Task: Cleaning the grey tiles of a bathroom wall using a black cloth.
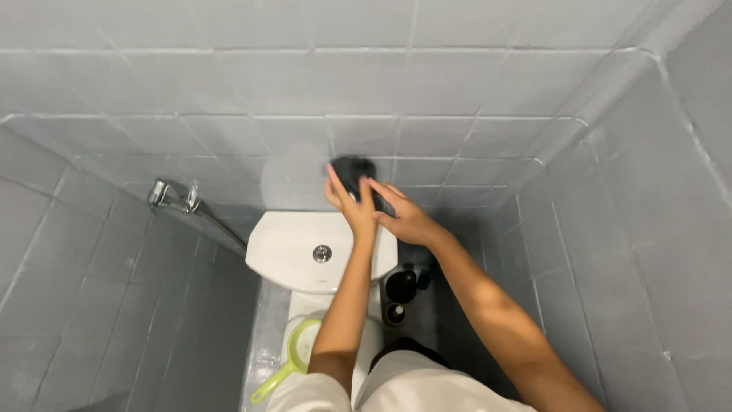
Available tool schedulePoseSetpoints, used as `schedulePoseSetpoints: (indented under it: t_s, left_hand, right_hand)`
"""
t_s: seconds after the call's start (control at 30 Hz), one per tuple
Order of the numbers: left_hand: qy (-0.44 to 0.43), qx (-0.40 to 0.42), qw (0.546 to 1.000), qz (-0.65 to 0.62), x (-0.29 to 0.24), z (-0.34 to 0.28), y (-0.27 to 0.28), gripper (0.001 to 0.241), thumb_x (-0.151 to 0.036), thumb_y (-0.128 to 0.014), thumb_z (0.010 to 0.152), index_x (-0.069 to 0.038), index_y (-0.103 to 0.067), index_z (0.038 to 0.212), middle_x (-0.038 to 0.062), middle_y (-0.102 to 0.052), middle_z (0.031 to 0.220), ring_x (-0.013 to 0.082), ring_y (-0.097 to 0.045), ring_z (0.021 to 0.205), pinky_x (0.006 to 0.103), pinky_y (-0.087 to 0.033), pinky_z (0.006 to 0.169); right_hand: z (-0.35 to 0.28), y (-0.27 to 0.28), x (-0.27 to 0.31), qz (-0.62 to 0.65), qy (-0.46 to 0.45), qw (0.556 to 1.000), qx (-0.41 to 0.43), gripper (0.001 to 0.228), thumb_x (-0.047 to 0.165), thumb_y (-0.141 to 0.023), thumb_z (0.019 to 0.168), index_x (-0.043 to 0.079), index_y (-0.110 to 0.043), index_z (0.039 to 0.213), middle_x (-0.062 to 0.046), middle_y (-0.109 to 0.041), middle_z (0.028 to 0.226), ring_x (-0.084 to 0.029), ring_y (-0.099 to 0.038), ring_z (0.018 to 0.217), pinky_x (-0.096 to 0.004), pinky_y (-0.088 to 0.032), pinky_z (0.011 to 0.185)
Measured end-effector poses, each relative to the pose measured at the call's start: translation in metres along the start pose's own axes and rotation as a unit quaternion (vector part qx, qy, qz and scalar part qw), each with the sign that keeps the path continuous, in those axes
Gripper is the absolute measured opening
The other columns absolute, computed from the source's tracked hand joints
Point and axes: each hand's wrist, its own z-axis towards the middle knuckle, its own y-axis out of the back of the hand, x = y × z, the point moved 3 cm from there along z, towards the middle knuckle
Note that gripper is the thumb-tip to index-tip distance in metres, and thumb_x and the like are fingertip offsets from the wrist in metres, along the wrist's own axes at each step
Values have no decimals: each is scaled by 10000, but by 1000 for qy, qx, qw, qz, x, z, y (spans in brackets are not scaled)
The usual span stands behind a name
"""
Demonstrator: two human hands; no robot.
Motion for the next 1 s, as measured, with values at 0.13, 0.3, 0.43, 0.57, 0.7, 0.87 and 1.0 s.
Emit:
schedulePoseSetpoints:
  t_s: [0.13,0.3,0.43,0.57,0.7,0.87,1.0]
  left_hand:
    - [-165,-142,973,75,11,65,7,702,-238,-761,944,-176,-446,1569,175,-311,1467,365,-357,1413,480,-267,1198]
    - [-152,-301,933,125,29,85,24,631,-281,-632,1039,-11,-357,1539,295,-363,1423,478,-399,1342,556,-302,1155]
    - [171,-457,872,51,144,45,-22,555,-163,-585,1058,225,-362,1386,543,-474,1254,662,-531,1174,678,-427,1042]
    - [612,-4,791,18,50,-3,-57,654,-386,-388,1088,-101,-93,1597,123,-299,1658,163,-254,1559,285,-102,1302]
    - [719,-68,517,-460,115,-9,-130,396,-233,-472,989,-47,-441,1337,218,-506,1267,473,-495,1148,694,-406,925]
    - [387,144,856,-310,-52,0,-114,448,-251,-821,863,-212,-639,1271,158,-677,1252,338,-655,1197,564,-577,994]
    - [-81,-87,985,-123,-154,7,-119,577,-177,-673,1010,-129,-396,1514,219,-328,1479,379,-361,1411,494,-246,1214]
  right_hand:
    - [-2,-8,10,-81,-62,994,28,578,240,-715,906,228,-578,1468,-106,-507,1508,-377,-503,1346,-498,-358,1150]
    - [-33,14,-44,-113,-189,974,61,404,315,-644,964,263,-651,1365,-84,-569,1427,-336,-485,1388,-456,-303,1155]
    - [-64,27,-78,-121,-303,943,60,402,381,-642,988,278,-639,1377,-48,-604,1354,-256,-462,1388,-427,-228,1170]
    - [-85,26,-98,-115,-346,926,97,476,425,-641,968,247,-610,1408,-156,-521,1451,-355,-425,1430,-485,-196,1192]
    - [-99,41,-87,-110,-321,934,113,468,378,-617,990,155,-608,1400,-236,-535,1418,-416,-426,1420,-528,-225,1174]
    - [-120,66,-100,-144,-298,941,69,468,414,-621,995,147,-627,1380,-185,-602,1402,-374,-453,1409,-558,-275,1132]
    - [-127,89,-73,-134,-322,937,16,465,427,-639,978,216,-623,1392,-156,-589,1386,-322,-457,1392,-440,-259,1126]
